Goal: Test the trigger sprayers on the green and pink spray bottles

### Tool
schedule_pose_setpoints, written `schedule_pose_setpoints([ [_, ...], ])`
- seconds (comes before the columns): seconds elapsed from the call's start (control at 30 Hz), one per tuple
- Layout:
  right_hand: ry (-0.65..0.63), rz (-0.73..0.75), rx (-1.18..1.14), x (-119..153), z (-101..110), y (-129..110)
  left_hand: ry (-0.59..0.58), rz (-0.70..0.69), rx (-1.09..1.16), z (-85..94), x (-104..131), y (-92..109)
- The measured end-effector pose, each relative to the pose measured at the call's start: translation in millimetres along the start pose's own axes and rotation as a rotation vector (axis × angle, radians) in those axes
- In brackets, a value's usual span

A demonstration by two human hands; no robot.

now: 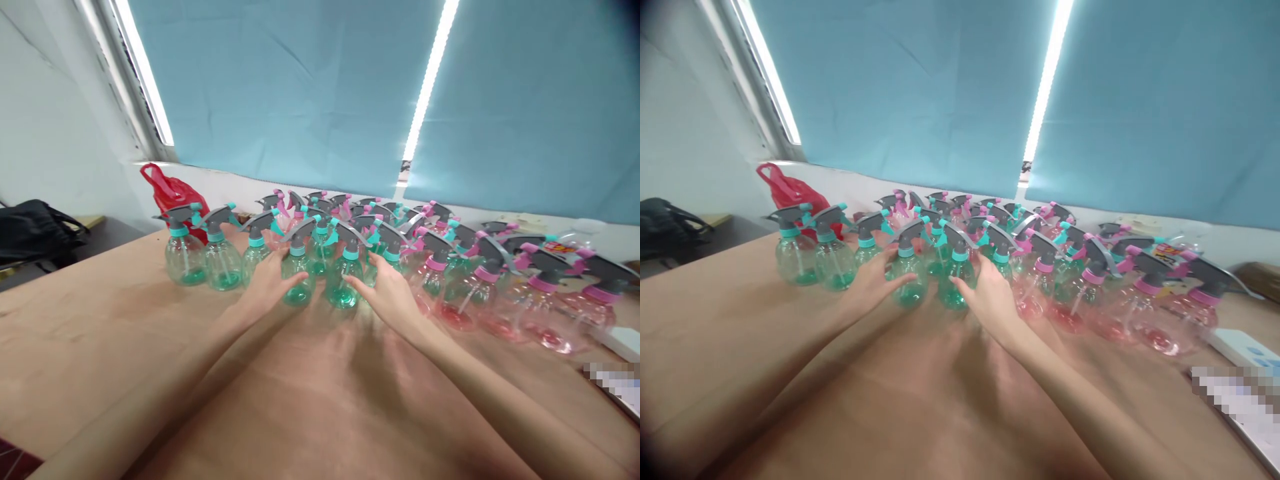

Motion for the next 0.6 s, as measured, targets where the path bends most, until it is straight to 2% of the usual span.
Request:
schedule_pose_setpoints([
  [0.27,-0.12,-0.037,-0.131,-21,-13,2,0.018,-0.031,0.022,-4.4,-13,-4],
  [0.6,-0.22,-0.027,-0.096,-29,-18,5,0.069,-0.081,0.028,-1.3,-8,1],
])
Point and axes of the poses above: each hand's wrist, its own x-axis away from the middle knuckle, its own z-axis out of the back of the hand, y = z × x, the point moved 7 cm from there along -x, towards the middle knuckle, and after that the axes turned 14 degrees about -y, right-handed, at the moved point
